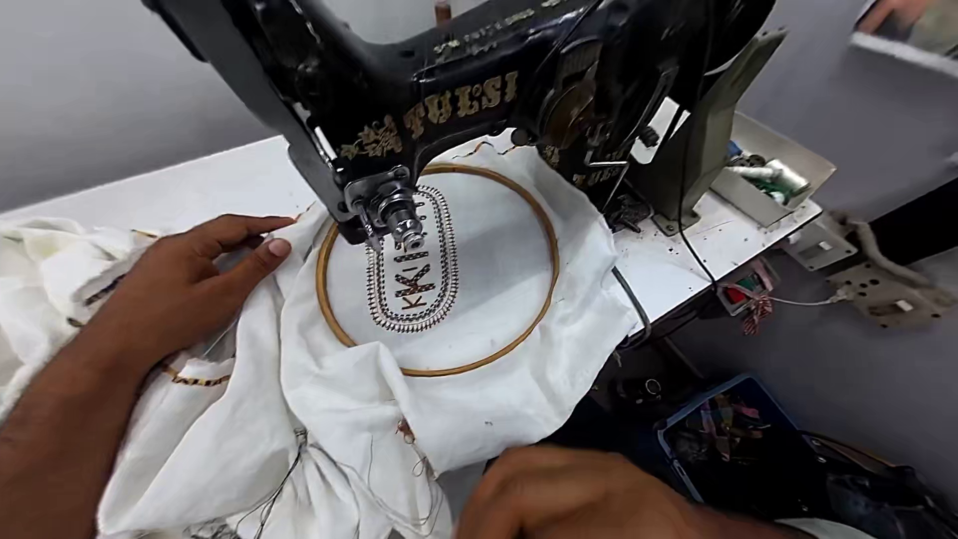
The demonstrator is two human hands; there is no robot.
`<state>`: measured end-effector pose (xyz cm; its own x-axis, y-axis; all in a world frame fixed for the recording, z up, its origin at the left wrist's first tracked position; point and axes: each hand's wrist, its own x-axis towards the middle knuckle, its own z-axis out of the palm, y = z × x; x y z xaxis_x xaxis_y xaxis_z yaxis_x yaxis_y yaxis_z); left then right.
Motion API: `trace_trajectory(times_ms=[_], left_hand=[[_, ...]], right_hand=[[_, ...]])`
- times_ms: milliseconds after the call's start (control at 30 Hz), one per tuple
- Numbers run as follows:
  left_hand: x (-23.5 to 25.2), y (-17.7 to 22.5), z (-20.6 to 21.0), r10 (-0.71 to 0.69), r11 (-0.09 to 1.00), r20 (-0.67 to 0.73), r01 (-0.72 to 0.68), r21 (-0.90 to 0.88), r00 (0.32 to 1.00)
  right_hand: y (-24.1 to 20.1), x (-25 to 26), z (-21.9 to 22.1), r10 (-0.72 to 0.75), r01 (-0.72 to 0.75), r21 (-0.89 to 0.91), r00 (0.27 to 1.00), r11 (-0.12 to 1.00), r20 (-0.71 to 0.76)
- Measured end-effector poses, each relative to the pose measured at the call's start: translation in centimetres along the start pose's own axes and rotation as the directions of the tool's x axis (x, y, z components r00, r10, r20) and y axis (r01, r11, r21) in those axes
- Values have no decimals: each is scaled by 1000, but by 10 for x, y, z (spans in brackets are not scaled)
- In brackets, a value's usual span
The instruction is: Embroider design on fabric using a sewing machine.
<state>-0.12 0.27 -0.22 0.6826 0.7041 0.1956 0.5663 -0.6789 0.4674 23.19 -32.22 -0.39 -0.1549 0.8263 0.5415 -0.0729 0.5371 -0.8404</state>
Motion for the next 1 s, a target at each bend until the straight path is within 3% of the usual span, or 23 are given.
trace_trajectory(times_ms=[33,67,133,200,267,433,633,733,900,1000], left_hand=[[0,-3,0,10,1000,-6,-10,1,1000],[0,-4,0,17,1000,-7,-17,-3,1000],[0,-2,1,26,1000,5,-26,-11,1000],[-1,-1,1,26,1000,-3,-26,-6,1000],[-1,-1,1,23,1000,-12,-23,-5,1000],[-1,3,3,7,1000,1,-7,-25,1000],[-3,28,1,-50,998,8,50,-49,999],[-3,32,-1,-73,997,23,74,-37,997],[-5,33,0,-99,994,20,100,-41,995],[-5,37,-1,-96,995,14,96,-31,995]], right_hand=[[5,-9,-11,30,-34,-270,999,962,-19],[12,-19,-20,14,-60,-522,996,851,-92],[23,-35,-42,-110,-142,-803,962,578,-249],[32,-45,-66,-237,-221,-871,907,439,-350],[45,-55,-84,-304,-256,-884,871,391,-387],[79,-85,-93,-394,-138,-942,882,305,-257],[82,-101,-91,-485,-53,-944,847,327,-215],[81,-105,-92,-429,-144,-864,821,483,-376],[77,-89,-74,-266,-265,-549,661,793,-702],[75,-81,-65,-223,-224,-514,709,828,-669]])
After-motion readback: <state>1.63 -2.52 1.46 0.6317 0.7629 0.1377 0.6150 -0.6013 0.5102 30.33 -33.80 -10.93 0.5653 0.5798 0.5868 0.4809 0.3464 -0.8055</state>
